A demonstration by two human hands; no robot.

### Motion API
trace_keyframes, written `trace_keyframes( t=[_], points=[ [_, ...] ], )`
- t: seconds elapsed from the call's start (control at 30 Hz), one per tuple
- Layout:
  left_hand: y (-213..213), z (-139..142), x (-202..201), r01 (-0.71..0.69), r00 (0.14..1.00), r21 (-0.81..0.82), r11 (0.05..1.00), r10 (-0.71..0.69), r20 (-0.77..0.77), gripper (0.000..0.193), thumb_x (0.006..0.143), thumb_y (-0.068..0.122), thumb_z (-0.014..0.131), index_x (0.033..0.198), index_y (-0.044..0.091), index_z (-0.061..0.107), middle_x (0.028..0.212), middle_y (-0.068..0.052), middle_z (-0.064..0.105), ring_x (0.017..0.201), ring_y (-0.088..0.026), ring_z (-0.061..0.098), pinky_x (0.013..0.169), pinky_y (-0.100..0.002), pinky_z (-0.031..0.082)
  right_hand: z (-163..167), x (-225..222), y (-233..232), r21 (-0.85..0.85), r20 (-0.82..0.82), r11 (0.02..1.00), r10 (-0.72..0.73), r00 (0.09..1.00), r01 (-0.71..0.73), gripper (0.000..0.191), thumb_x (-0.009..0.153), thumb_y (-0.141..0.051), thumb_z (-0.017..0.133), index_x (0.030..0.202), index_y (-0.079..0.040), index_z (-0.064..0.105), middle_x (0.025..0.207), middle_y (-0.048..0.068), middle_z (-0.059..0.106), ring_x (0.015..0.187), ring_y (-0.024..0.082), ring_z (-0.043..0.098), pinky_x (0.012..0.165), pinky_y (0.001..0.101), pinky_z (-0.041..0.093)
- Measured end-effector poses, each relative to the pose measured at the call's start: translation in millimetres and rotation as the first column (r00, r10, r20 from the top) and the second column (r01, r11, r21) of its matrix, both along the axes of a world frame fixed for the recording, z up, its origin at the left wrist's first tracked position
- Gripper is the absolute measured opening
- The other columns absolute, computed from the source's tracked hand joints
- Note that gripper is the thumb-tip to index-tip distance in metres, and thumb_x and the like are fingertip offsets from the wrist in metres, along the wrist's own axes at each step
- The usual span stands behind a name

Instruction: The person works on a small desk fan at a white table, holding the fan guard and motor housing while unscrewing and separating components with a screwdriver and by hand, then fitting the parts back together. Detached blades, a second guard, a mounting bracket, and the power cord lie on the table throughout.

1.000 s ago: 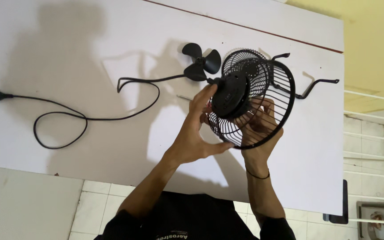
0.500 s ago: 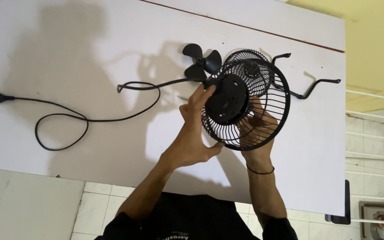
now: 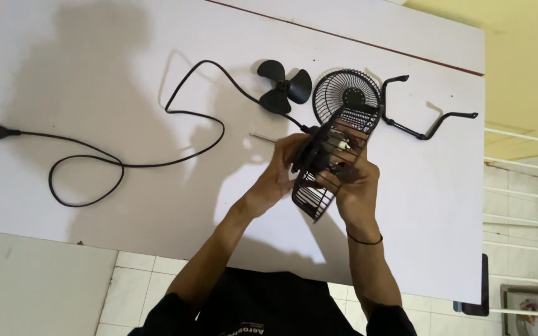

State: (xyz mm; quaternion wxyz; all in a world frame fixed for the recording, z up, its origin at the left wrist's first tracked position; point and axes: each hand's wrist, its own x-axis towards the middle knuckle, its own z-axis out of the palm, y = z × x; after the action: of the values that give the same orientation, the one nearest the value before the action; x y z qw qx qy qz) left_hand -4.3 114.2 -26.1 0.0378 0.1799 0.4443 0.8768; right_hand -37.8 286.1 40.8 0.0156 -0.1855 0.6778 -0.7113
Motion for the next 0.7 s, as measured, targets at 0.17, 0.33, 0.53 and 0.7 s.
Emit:
trace_keyframes(
  t=[0.17,0.33,0.53,0.7],
  points=[
    [10.7,-35.0,-5.2,-0.045,0.978,0.38,0.924,-0.036,0.203,0.065,0.098,0.029,0.045,0.157,0.013,0.022,0.143,-0.014,0.051,0.117,-0.024,0.058,0.089,-0.039,0.051,17.8,-1.0,-17.8,0.356,-0.201,0.924,-0.071,0.977,0.141,0.062,0.068,-0.003,0.089,0.124,-0.008,0.064,0.147,0.014,0.046,0.135,0.027,0.052,0.105,0.0344,0.057],
    [18.6,-68.0,-9.5,-0.155,0.937,0.501,0.852,-0.033,0.347,0.053,0.109,0.028,0.034,0.147,-0.006,0.047,0.134,-0.02,0.062,0.117,-0.029,0.066,0.103,-0.044,0.058,32.0,15.2,-36.6,0.482,-0.751,0.698,0.017,0.66,0.53,0.06,0.066,-0.028,0.094,0.119,-0.017,0.069,0.139,0.016,0.046,0.123,0.037,0.045,0.098,0.0519,0.039],
    [12.5,-72.5,-2.6,-0.093,0.941,0.519,0.85,-0.096,0.325,0.052,0.106,0.027,0.035,0.14,-0.009,0.053,0.129,-0.024,0.064,0.111,-0.033,0.069,0.099,-0.048,0.058,57.3,-0.5,-25.9,0.651,-0.491,0.739,0.239,0.838,0.171,0.077,0.069,-0.031,0.095,0.137,-0.012,0.065,0.132,0.012,0.059,0.119,0.033,0.056,0.103,0.0449,0.048],
    [3.2,-58.5,-2.7,0.045,0.944,0.564,0.825,-0.22,0.246,0.059,0.096,0.035,0.046,0.143,-0.002,0.048,0.136,-0.02,0.061,0.122,-0.033,0.065,0.104,-0.051,0.057,69.9,-11.4,-12.6,0.698,-0.416,0.713,0.333,0.846,0.062,0.07,0.071,-0.014,0.09,0.137,-0.013,0.066,0.13,0.007,0.066,0.114,0.029,0.057,0.095,0.0367,0.055]
  ],
)
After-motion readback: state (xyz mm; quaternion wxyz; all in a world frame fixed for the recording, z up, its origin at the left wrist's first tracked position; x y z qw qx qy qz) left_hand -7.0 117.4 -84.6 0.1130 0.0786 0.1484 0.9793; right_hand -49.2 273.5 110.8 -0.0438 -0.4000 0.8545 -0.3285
